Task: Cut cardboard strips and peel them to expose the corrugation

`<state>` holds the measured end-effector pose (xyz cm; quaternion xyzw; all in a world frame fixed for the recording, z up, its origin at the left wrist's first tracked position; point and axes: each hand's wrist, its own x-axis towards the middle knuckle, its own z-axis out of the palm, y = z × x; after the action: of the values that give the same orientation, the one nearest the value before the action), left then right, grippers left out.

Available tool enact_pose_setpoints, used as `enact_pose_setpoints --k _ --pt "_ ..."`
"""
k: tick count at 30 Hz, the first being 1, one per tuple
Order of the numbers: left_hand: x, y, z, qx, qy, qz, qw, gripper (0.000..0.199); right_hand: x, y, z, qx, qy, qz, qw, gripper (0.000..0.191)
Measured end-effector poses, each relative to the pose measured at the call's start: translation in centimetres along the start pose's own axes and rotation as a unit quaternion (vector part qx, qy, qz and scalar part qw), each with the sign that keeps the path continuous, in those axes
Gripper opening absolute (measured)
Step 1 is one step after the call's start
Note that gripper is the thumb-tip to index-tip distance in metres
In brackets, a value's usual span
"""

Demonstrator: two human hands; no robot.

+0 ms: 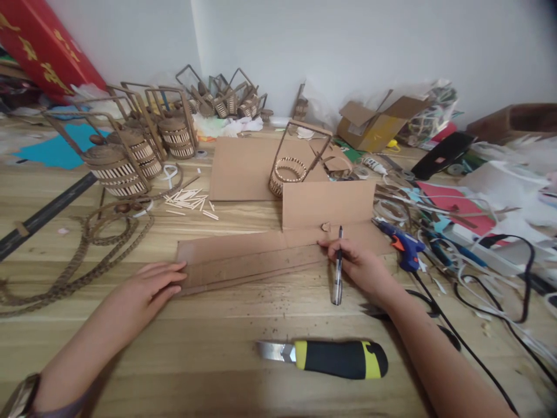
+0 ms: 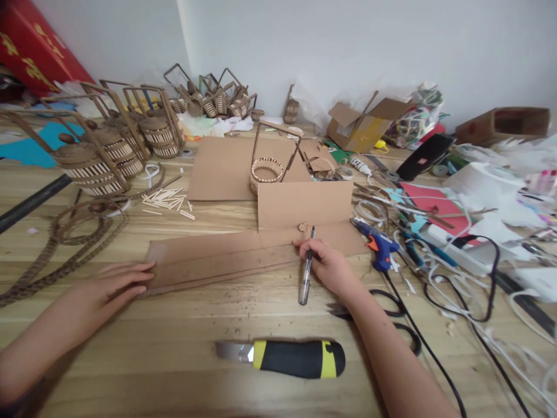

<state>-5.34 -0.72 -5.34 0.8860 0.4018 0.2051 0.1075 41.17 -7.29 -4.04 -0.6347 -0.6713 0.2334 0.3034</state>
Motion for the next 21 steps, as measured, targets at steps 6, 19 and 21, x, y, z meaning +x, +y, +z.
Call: enact_pose_setpoints --k 6,19,21 --pt "0.1 0.2 -0.2 0.012 -0.010 0.006 1.000 0.041 0.1 0.1 0.0 -0.008 0.001 0.007 1.000 0.009" --pt "0.9 3.1 -1.4 0.001 -0.048 -0.053 0.997 0.023 0.7 2.3 0.2 -0.009 0.008 0.025 1.000 0.023" --pt "0.9 3.1 -1.4 -0.002 -0.048 -0.053 0.997 0.024 0.7 2.3 0.1 -0.015 0.004 0.026 1.000 0.022"
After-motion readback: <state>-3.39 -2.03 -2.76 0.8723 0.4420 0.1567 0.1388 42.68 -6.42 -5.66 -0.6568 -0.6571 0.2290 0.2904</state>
